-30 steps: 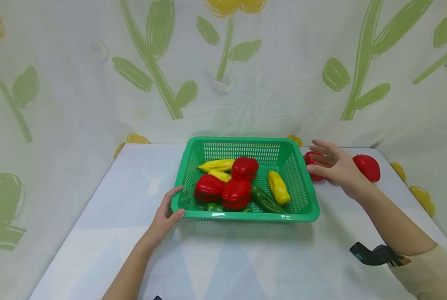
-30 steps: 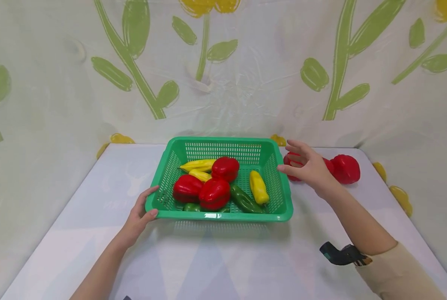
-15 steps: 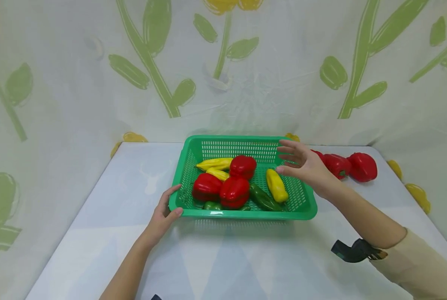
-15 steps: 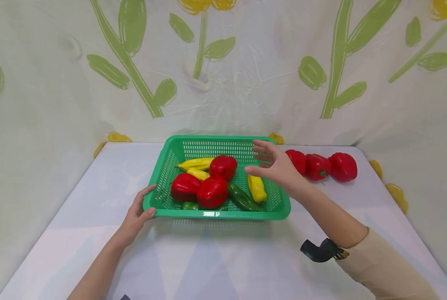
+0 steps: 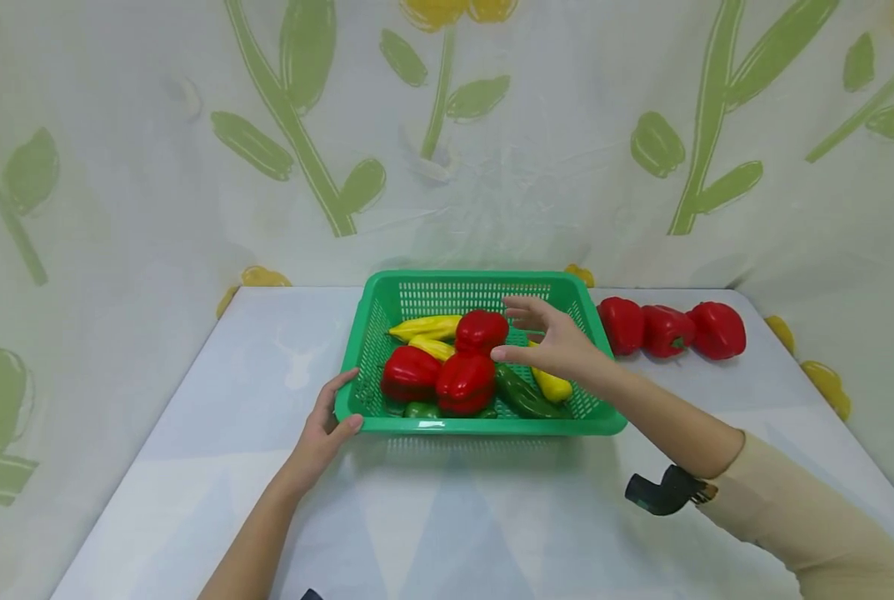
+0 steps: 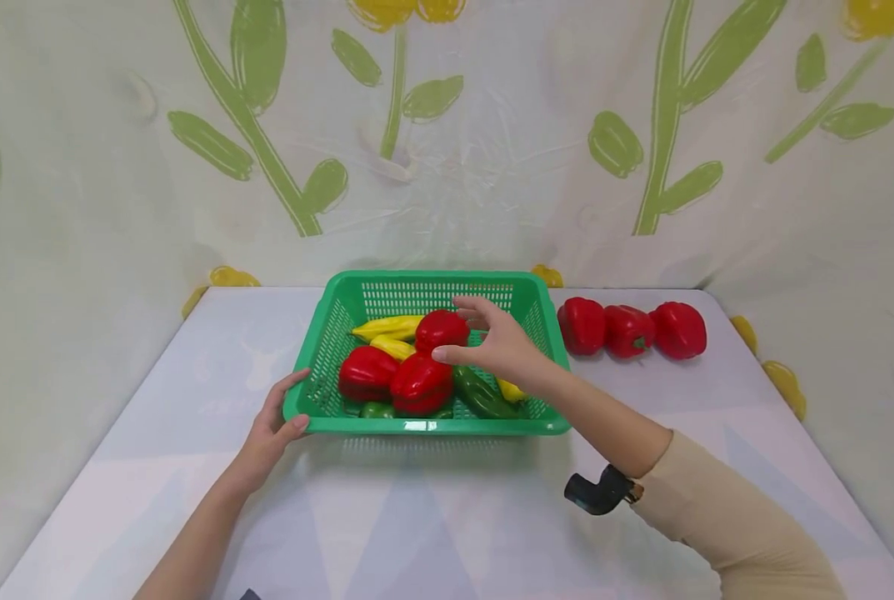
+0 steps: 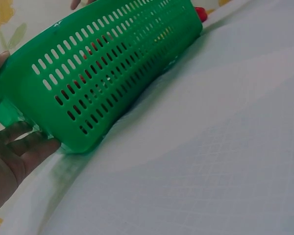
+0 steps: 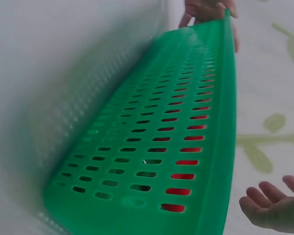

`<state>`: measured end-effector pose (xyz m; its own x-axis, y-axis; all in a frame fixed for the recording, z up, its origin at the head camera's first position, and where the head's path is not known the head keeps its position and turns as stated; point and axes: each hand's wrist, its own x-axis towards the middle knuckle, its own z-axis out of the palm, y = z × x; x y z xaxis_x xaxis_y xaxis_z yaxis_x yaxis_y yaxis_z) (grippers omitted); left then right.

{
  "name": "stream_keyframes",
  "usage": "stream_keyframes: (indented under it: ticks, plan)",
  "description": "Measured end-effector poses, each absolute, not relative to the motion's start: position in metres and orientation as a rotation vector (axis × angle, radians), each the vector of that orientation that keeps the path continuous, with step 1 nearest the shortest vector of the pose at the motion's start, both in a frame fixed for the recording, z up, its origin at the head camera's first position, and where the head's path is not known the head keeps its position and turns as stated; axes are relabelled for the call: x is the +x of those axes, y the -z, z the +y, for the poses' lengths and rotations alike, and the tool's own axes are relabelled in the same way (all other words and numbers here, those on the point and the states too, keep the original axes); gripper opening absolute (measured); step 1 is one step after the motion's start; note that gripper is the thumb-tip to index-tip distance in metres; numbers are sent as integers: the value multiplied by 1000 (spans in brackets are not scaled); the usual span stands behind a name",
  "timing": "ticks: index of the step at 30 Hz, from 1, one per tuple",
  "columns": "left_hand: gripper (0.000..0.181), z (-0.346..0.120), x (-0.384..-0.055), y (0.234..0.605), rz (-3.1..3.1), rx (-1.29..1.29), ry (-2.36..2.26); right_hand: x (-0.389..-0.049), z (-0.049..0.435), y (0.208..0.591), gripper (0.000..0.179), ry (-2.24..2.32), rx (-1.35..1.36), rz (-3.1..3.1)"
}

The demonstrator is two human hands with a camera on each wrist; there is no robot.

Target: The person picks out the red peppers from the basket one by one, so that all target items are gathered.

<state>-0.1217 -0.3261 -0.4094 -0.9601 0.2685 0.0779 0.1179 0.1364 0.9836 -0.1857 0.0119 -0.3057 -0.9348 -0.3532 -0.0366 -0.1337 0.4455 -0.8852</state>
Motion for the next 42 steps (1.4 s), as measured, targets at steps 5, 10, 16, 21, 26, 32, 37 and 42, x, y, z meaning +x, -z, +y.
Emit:
stream_keyframes:
  ticks: [5,10,16,21,26,32,37,42]
  plan:
    - [59,-327,-121,410,2290,389,-1953,-186,-4,312,76,1406,-420,2485]
    - [59,-327,-121,409,2263,418,-1967,-186,-20,316,80,1291,-443,2483]
    - [59,-327,-121,410,2265,420,-1966,-190,-35,329,82,1191,-446,2499]
    - [60,-327,-121,410,2272,422,-1967,-192,-43,341,83,1111,-460,2525]
    - [60,-326,-122,411,2285,424,-1972,-192,-48,348,86,1007,-489,2574]
    - [60,-326,-123,412,2322,419,-1960,-194,-52,356,85,952,-475,2627]
    - [60,-325,-124,413,2325,424,-1957,-196,-52,360,84,926,-356,2622]
    - [59,-325,-124,412,2319,427,-1964,-198,-54,360,84,908,-287,2600]
